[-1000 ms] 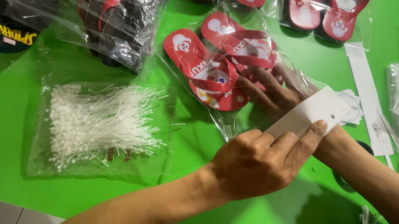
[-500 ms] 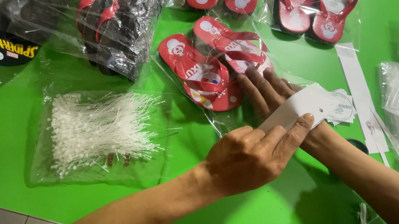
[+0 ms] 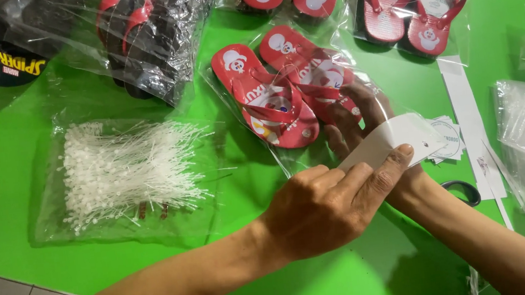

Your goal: Trimming excess material from flip-flop soles with scissors, cleaning them, and packaging them into plastic bags with header cards.

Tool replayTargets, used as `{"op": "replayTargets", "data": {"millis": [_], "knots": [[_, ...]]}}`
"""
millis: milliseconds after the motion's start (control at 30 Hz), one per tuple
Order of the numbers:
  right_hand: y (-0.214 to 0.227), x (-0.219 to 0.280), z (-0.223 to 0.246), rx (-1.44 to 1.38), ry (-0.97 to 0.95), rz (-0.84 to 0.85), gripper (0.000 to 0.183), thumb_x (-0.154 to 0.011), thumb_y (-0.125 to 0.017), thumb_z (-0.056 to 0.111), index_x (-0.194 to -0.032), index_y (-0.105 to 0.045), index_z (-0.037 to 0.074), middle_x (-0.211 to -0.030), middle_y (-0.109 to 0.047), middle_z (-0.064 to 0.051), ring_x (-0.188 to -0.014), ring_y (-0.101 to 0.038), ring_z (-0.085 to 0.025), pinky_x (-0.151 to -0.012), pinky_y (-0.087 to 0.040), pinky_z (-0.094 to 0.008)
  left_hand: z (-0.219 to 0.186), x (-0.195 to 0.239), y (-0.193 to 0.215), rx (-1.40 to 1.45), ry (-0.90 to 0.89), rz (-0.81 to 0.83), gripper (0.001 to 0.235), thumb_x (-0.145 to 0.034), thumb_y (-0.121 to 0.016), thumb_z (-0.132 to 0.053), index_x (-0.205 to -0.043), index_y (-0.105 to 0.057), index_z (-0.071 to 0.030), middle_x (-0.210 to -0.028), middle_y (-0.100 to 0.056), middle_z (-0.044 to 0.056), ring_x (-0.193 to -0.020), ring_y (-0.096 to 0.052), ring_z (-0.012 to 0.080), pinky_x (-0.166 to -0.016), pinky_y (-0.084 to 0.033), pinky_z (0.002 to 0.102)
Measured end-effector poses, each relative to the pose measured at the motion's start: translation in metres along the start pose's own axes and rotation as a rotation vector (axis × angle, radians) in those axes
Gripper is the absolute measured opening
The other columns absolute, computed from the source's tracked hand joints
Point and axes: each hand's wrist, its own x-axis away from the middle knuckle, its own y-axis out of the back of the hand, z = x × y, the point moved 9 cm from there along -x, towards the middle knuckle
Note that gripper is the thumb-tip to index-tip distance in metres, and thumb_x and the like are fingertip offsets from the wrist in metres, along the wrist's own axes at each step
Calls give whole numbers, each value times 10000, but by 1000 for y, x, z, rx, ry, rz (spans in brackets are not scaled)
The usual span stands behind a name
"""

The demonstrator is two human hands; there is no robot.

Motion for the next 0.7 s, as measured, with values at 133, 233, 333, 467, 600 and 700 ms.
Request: {"op": "replayTargets", "data": {"millis": [133, 233, 333, 467, 600, 700], "knots": [[-5, 6, -6, 28, -136, 72, 657, -966, -500, -41, -1589, -403, 145, -1639, -414, -197, -1450, -555, -361, -1134, -503, -502, -1, 1, -3, 15, -11, -4, 485, -1022, -570, -19, -1506, -568, -47, -786, -472, -71, -591, -501, 86, -508, -408, 298], [-27, 14, -11, 296, -3, 244, 694, -966, -551, 86, -1626, -368, 200, -1678, -353, 38, -1499, -441, -215, -1082, -502, -446, 1, 0, 0, -2, 4, 6, 466, -1033, -567, -56, -1498, -579, -79, -823, -551, -69, -546, -466, 78, -500, -370, 271], [-30, 13, -14, 218, -2, 160, 636, -975, -560, 31, -1584, -424, 155, -1491, -439, 21, -1375, -501, -221, -1029, -529, -417, 1, -1, 2, -18, 3, 0, 462, -1030, -557, -54, -1490, -593, -76, -781, -491, -78, -545, -443, 80, -491, -356, 273], [-31, 8, -14, 97, 9, 34, 553, -988, -572, -52, -1520, -509, 85, -1210, -568, -5, -1188, -590, -230, -949, -569, -374, -1, 0, 2, -13, 0, -2, 464, -1037, -562, -70, -1501, -582, -79, -791, -483, -75, -541, -446, 85, -483, -354, 278], [-22, 2, -21, -73, -137, 24, 533, -976, -610, -74, -1474, -601, 118, -954, -650, -37, -859, -610, -236, -740, -569, -360, -5, 1, 4, 34, 1, 7, 524, -1000, -578, -73, -1524, -560, -92, -810, -500, -75, -554, -454, 97, -509, -400, 287], [-33, 6, -37, -131, -372, 62, 404, -1029, -643, 127, -1402, -664, 280, -955, -548, -30, -739, -554, -229, -598, -483, -390, -7, 0, 8, 87, -6, -5, 483, -1036, -552, -70, -1518, -566, -83, -813, -498, -72, -552, -460, 90, -505, -399, 283]]}}
